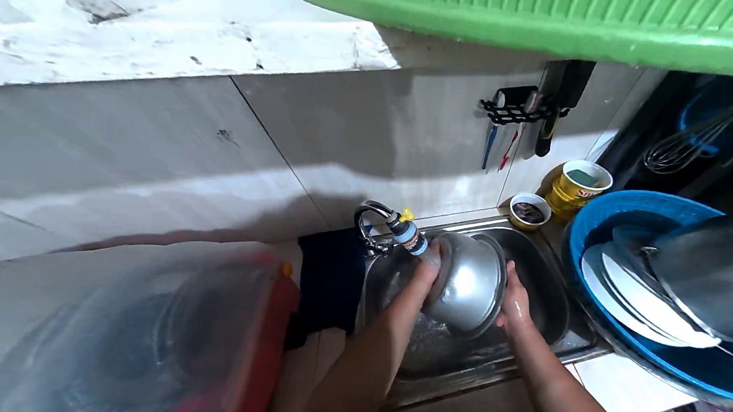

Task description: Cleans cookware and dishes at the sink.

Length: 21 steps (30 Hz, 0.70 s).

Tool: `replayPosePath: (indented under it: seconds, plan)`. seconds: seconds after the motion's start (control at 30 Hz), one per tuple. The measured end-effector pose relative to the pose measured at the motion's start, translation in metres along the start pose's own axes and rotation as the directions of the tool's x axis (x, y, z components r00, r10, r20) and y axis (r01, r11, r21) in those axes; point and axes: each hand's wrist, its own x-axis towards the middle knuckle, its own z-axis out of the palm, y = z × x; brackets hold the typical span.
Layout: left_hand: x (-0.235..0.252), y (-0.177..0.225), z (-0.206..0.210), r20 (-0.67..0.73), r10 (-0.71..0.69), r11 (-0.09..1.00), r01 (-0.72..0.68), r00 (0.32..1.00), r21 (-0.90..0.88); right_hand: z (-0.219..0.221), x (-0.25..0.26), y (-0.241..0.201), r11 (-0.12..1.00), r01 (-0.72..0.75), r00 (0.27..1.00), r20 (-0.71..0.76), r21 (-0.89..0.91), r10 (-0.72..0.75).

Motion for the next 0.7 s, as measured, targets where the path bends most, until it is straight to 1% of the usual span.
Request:
replayPosePath:
  seconds: [0.03,0.07,0.13,0.2,0.23,0.27,0.3,0.37,0.43,0.5,0.53,0.57,0.63,0.7]
  plan:
    - [0.001,0.005,0.005,-0.018,0.032,0.999,-0.033,0.999,-0.037,0.001,0.002,0.004,0.997,-0.001,1.0,-0.03,-0.075,-0.002]
    - [0.001,0.008,0.007,-0.031,0.033,0.995,-0.036,0.999,-0.094,0.0,0.005,0.006,0.992,0.0,0.999,-0.044,-0.129,-0.006]
    - [-0.004,0.017,0.001,0.033,-0.055,0.982,0.06,0.998,-0.178,0.002,0.004,0.001,0.98,0.017,0.999,-0.039,-0.201,-0.026]
    - [-0.011,0.031,-0.015,0.129,-0.195,0.948,0.221,0.972,-0.23,0.008,-0.005,-0.011,0.952,0.051,0.999,-0.003,-0.301,-0.054]
    - [-0.009,0.033,-0.021,0.158,-0.233,0.932,0.267,0.959,-0.245,0.012,-0.009,-0.013,0.924,0.072,0.997,0.025,-0.376,-0.067]
    - [-0.004,0.032,-0.027,0.195,-0.245,0.932,0.286,0.95,-0.223,0.017,-0.014,-0.015,0.894,0.089,0.996,0.057,-0.439,-0.071]
    - [0.001,0.033,-0.035,0.243,-0.241,0.945,0.284,0.94,-0.16,0.023,-0.02,-0.017,0.873,0.102,0.994,0.09,-0.477,-0.067]
    - [0.006,0.043,-0.046,0.32,-0.204,0.979,0.202,0.925,0.04,0.033,-0.028,-0.018,0.851,0.124,0.989,0.137,-0.51,-0.062]
    - [0.006,0.052,-0.052,0.354,-0.148,0.965,0.058,0.923,0.255,0.045,-0.032,-0.014,0.807,0.166,0.98,0.183,-0.567,-0.073]
    - [0.0,0.069,-0.052,0.391,-0.136,0.875,-0.075,0.91,0.478,0.061,-0.037,-0.008,0.757,0.217,0.968,0.238,-0.616,-0.084]
    - [-0.005,0.077,-0.05,0.394,-0.123,0.822,-0.129,0.911,0.554,0.07,-0.039,-0.005,0.752,0.226,0.965,0.248,-0.619,-0.086]
    - [-0.012,0.085,-0.048,0.395,-0.092,0.786,-0.177,0.914,0.592,0.078,-0.041,-0.004,0.76,0.225,0.965,0.248,-0.61,-0.086]
    - [-0.031,0.098,-0.05,0.414,0.02,0.706,-0.306,0.91,0.639,0.093,-0.043,-0.004,0.791,0.215,0.966,0.242,-0.573,-0.088]
    - [-0.047,0.094,-0.056,0.431,0.166,0.633,-0.431,0.887,0.643,0.107,-0.041,-0.003,0.842,0.199,0.97,0.224,-0.501,-0.096]
